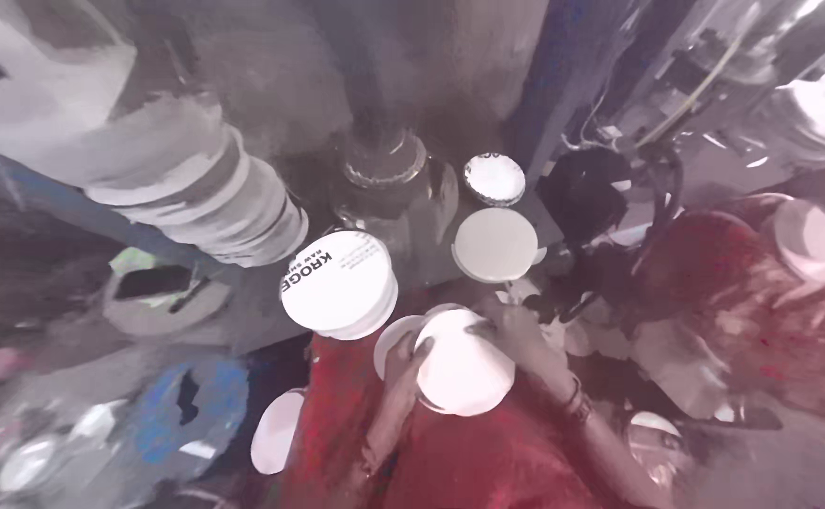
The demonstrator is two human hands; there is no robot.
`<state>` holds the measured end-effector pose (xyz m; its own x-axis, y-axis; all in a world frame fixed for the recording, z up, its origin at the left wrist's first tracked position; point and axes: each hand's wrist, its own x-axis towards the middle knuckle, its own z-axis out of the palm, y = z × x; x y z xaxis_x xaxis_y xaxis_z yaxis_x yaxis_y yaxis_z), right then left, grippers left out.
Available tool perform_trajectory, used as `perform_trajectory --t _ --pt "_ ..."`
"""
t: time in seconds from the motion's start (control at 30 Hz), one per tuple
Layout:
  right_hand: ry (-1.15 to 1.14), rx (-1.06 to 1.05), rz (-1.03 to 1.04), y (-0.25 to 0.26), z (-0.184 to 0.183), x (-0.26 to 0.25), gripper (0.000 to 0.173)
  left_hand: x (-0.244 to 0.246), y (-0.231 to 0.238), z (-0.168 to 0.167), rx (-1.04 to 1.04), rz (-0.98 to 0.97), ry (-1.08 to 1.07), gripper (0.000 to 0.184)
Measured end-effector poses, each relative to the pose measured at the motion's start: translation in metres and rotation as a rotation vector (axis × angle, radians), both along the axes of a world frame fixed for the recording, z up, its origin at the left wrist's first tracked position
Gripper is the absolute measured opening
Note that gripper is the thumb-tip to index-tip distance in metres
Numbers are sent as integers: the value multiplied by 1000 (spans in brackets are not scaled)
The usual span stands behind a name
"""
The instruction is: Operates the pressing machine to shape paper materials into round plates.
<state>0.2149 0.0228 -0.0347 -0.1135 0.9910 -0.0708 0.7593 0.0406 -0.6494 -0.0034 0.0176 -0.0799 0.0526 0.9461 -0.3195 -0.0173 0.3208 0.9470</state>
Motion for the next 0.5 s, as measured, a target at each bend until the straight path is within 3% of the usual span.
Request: perform_trajectory --t 0.13,0.27,0.33,0.43,0.5 --pt "-85 385 -242 21 38 13 32 -11 -7 15 -7 112 -128 29" --pt "-292 260 -443 83 25 58 68 -12 -9 28 -6 171 -139 25" --pt "-285 215 -490 100 16 69 64 -14 -9 33 -5 180 -131 29" --pt "-76 294 -571 99 31 63 57 -16 -11 32 -19 232 -130 32" --pt "179 436 -453 80 47 54 43 -14 -11 32 -38 278 -116 30"
